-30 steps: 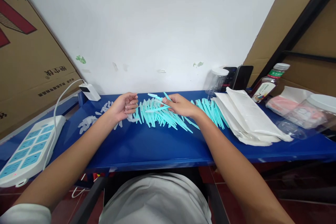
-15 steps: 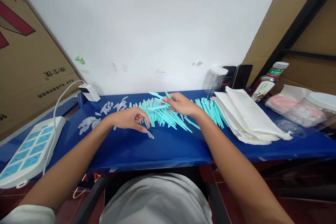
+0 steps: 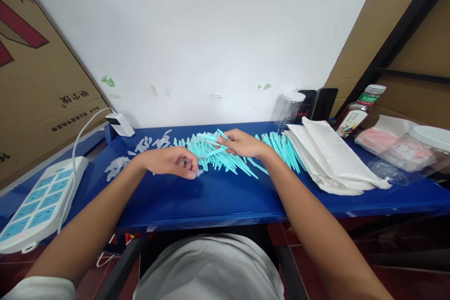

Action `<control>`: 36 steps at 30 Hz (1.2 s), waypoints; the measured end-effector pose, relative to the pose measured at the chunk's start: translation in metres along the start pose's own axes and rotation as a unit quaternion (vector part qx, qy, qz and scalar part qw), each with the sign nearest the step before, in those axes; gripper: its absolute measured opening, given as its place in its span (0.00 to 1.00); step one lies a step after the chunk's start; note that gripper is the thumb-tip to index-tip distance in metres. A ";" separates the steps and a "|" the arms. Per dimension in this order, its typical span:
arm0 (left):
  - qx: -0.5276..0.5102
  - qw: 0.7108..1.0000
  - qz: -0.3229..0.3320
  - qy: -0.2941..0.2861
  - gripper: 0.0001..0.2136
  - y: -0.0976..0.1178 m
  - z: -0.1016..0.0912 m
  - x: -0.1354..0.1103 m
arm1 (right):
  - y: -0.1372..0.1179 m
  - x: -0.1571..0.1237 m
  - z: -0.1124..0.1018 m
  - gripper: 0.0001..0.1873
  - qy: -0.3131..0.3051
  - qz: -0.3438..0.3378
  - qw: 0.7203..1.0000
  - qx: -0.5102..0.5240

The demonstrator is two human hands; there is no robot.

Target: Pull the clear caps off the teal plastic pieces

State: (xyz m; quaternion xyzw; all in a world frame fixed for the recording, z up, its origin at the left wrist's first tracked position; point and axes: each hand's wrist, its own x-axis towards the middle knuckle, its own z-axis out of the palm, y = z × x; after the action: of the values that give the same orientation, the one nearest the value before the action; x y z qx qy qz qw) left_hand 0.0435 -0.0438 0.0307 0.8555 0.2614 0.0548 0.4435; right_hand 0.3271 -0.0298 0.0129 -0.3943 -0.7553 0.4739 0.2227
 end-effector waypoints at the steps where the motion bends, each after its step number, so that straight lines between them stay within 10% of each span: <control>1: -0.009 1.000 0.003 0.030 0.11 0.002 -0.004 -0.003 | 0.000 -0.001 0.000 0.29 -0.012 -0.002 1.000 -0.003; 9: 0.019 0.940 -0.019 0.340 0.16 -0.010 -0.006 0.008 | -0.004 -0.007 -0.001 0.33 -0.176 -0.008 0.984 -0.028; 36: -0.050 0.933 -0.008 0.355 0.18 -0.015 0.012 0.020 | -0.001 -0.004 0.002 0.35 -0.219 0.022 0.975 -0.039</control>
State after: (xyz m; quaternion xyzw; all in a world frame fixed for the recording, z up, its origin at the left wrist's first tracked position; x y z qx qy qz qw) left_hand 0.0585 -0.0354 0.0086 0.7550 0.4053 0.3645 0.3644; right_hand 0.3276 -0.0340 0.0133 -0.3059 -0.7950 0.5232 0.0258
